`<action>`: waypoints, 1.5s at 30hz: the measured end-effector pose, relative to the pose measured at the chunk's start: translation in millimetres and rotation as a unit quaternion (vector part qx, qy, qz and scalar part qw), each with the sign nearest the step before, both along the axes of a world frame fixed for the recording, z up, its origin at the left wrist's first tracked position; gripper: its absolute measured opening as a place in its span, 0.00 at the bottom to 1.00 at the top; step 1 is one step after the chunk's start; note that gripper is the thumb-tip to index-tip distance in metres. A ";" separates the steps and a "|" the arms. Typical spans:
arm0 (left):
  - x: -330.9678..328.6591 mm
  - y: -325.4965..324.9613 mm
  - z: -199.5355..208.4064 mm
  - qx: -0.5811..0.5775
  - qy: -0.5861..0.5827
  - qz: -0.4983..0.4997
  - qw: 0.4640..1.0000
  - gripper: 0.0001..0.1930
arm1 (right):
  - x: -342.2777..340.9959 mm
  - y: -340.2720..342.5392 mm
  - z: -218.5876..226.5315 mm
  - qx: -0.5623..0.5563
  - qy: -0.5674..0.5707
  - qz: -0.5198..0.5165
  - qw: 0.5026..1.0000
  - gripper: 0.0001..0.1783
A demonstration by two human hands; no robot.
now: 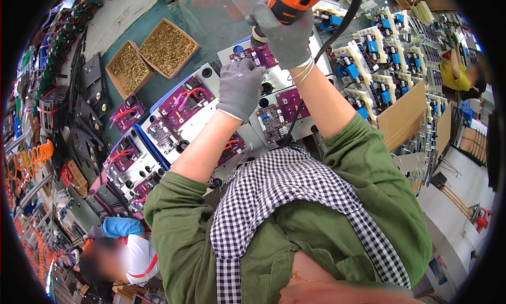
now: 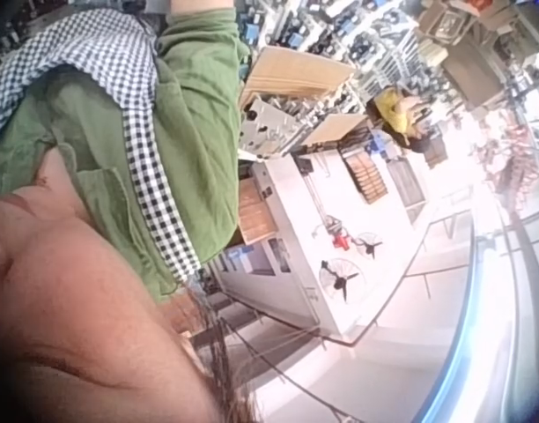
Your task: Assembling circuit boards into housings using an electric screwdriver and moving them to a storage bin.
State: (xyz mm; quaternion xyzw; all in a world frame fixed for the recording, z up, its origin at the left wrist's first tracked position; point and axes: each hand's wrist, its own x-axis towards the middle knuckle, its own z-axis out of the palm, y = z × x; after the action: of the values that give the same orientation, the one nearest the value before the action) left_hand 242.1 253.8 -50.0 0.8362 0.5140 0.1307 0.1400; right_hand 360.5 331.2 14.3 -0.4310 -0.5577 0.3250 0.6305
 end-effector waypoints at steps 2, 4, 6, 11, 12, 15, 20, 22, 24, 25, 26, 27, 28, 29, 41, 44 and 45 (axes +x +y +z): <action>0.9 -0.4 0.0 0.001 -0.006 0.004 1.000 0.12 | 0.6 1.1 -1.9 -0.006 0.007 0.007 1.000 0.03; 1.2 0.6 0.2 0.006 0.000 0.003 1.000 0.12 | -1.3 0.4 -2.2 -0.013 0.015 0.016 1.000 0.03; 0.9 0.8 -0.2 0.010 0.007 0.002 1.000 0.12 | -5.1 -2.0 -0.6 -0.035 0.009 0.020 0.999 0.04; 0.6 1.4 1.7 -0.009 0.018 0.001 1.000 0.13 | -7.4 -1.8 -3.0 -0.035 0.028 0.033 0.998 0.06; -0.4 1.4 2.9 -0.008 0.018 0.003 1.000 0.13 | -8.4 -1.1 -3.7 -0.035 0.015 0.031 0.999 0.07; -3.2 1.7 4.1 -0.022 0.030 -0.005 0.999 0.11 | -16.7 -1.8 -2.2 -0.024 0.060 0.019 0.998 0.08; -3.3 0.4 2.4 -0.018 0.031 -0.008 0.999 0.13 | -13.9 -1.8 -9.4 -0.029 0.006 0.016 0.999 0.09; -5.1 9.7 14.2 0.000 0.035 -0.005 0.999 0.12 | -11.9 4.4 -13.1 -0.042 -0.018 0.013 0.999 0.11; -15.7 24.0 38.2 -0.135 -0.005 -0.037 0.990 0.12 | -9.9 1.5 -11.6 -0.054 0.017 0.022 0.998 0.13; -29.2 44.5 47.6 -0.097 -0.083 -0.082 0.988 0.12 | -5.0 -0.3 -11.0 -0.040 0.054 0.029 0.997 0.13; -46.1 66.3 49.7 -0.081 -0.135 -0.052 0.986 0.12 | -1.1 -1.4 -11.6 -0.026 0.093 0.037 0.995 0.13; -71.6 92.9 43.4 -0.006 -0.161 -0.049 0.986 0.13 | 2.1 -1.4 -12.9 0.014 -0.005 0.004 1.000 0.16; -89.2 111.2 44.1 0.053 -0.078 -0.021 0.995 0.12 | 0.7 -2.0 -10.0 0.019 -0.003 0.004 1.000 0.16; -104.4 129.6 30.4 0.069 0.062 -0.056 0.994 0.10 | -6.1 -2.7 -4.5 0.008 0.043 0.014 0.999 0.20; -87.6 134.4 -91.3 0.026 0.225 -0.244 0.943 0.06 | 3.4 -18.8 -6.8 -0.074 0.131 0.077 0.986 0.38; -67.4 142.3 -73.5 0.020 0.188 -0.220 0.957 0.06 | 2.5 -22.6 -10.5 -0.050 0.128 0.091 0.986 0.37; -64.6 141.4 -68.9 -0.007 0.201 -0.222 0.954 0.07 | -2.3 -27.2 -8.5 -0.052 0.120 0.086 0.988 0.22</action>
State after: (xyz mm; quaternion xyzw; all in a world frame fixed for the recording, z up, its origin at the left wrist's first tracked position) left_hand 177.5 395.2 -118.8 0.9372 0.3338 -0.0784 0.0648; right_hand 358.2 304.0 5.9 -0.3715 -0.4954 0.4555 0.6396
